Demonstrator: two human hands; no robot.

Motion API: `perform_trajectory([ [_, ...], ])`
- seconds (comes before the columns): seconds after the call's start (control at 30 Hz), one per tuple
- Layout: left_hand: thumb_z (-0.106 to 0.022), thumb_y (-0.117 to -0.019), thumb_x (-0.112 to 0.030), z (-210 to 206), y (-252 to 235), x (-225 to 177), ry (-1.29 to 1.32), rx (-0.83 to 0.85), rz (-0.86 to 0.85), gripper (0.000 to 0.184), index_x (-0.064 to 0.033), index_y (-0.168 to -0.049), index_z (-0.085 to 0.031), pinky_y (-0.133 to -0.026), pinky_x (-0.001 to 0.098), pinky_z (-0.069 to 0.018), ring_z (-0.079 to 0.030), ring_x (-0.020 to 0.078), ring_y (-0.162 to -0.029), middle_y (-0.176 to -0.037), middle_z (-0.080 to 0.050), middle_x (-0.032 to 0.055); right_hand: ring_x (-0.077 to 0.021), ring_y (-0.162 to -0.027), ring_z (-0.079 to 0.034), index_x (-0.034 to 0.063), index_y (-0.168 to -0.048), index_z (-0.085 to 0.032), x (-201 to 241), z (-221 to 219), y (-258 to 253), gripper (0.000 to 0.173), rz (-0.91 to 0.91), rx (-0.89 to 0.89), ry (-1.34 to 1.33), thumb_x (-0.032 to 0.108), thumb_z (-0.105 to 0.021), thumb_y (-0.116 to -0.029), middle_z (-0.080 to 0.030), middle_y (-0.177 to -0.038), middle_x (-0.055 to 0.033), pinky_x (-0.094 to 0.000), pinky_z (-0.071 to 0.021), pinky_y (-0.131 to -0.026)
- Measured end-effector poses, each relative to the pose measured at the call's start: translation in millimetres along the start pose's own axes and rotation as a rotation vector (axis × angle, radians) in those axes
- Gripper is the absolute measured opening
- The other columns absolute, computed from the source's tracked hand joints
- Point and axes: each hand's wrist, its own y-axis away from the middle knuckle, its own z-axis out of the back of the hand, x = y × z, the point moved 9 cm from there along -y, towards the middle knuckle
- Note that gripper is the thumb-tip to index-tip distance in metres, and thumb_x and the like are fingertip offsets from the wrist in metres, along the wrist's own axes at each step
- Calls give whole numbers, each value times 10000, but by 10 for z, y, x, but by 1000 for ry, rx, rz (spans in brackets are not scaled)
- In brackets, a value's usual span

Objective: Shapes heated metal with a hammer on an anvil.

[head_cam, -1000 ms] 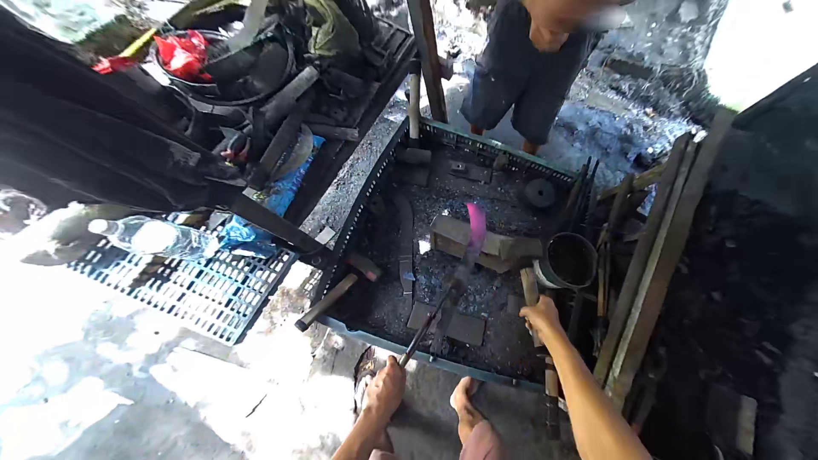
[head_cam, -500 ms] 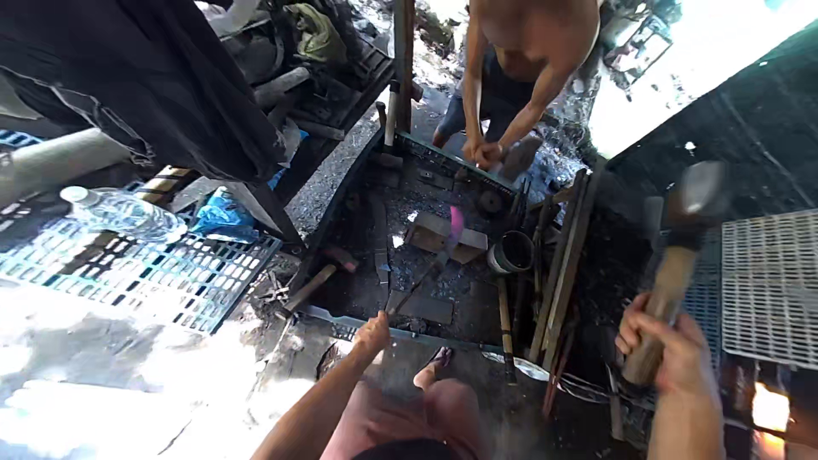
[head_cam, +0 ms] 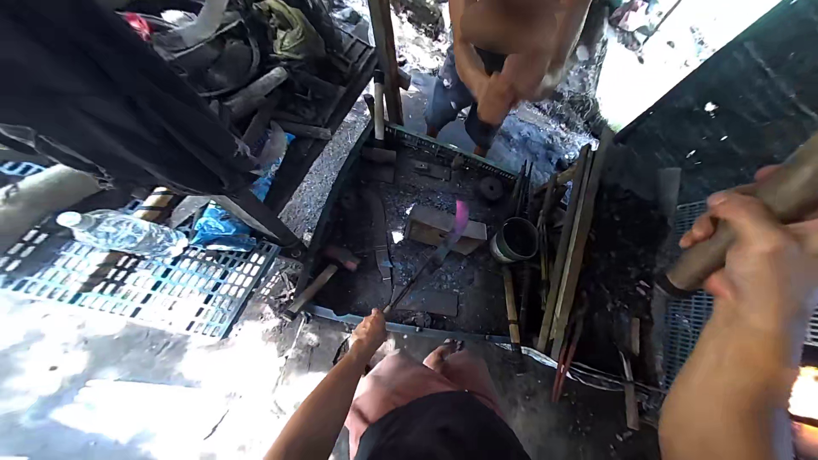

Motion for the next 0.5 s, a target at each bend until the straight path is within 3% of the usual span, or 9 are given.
perform_trajectory([
  [0.13, -550, -985, -218, 39, -7, 18, -2, 9, 34, 487, -46, -1431, -456, -868, 611, -582, -701, 416, -1107, -1227, -684, 233, -163, -585, -643, 117, -1421, -397, -365, -462, -242, 577, 29, 44, 77, 258, -709, -956, -643, -959, -26, -361, -612, -514],
  [0.23, -514, -1009, -244, 39, -9, 18, 11, 27, 82, 452, -76, -1426, -468, -859, 614, -582, -710, 416, -1077, -1190, -700, 223, -202, -584, -670, 42, -1307, -498, -1368, -1212, -98, 444, -87, 101, 217, 277, -669, -972, -664, -842, -65, -423, -623, -527],
  [0.33, -511, -1029, -291, -26, -97, 78, 17, 38, 117, 444, -86, -1423, -486, -834, 631, -581, -719, 434, -1032, -1140, -713, 235, -282, -675, -686, -4, -1315, -530, -3196, -2278, 579, 450, -460, 316, 356, 206, -665, -941, -678, -869, -161, -509, -609, -638],
  [0.4, -514, -1035, -305, -50, -130, 99, -8, 40, 133, 432, -81, -1403, -492, -823, 625, -585, -728, 427, -1008, -1102, -720, 231, -258, -629, -673, 12, -1304, -542, -4383, -3008, 1186, 441, -778, 497, 318, 153, -686, -912, -666, -843, -162, -449, -604, -590],
  [0.43, -525, -1031, -304, -44, -103, 103, -17, 42, 137, 428, -78, -1393, -498, -819, 624, -586, -730, 428, -1001, -1094, -721, 232, -224, -564, -632, 19, -1259, -540, -4691, -3231, 1398, 406, -916, 561, 258, 123, -687, -895, -629, -777, -136, -394, -573, -524],
  [0.5, -545, -1024, -295, 74, -64, 82, -19, 37, 121, 423, -75, -1383, -508, -818, 627, -585, -729, 433, -1000, -1087, -723, 232, -181, -488, -577, 21, -1198, -533, -4541, -3357, 1326, 353, -1015, 609, 123, 75, -683, -883, -581, -693, -98, -337, -535, -457],
])
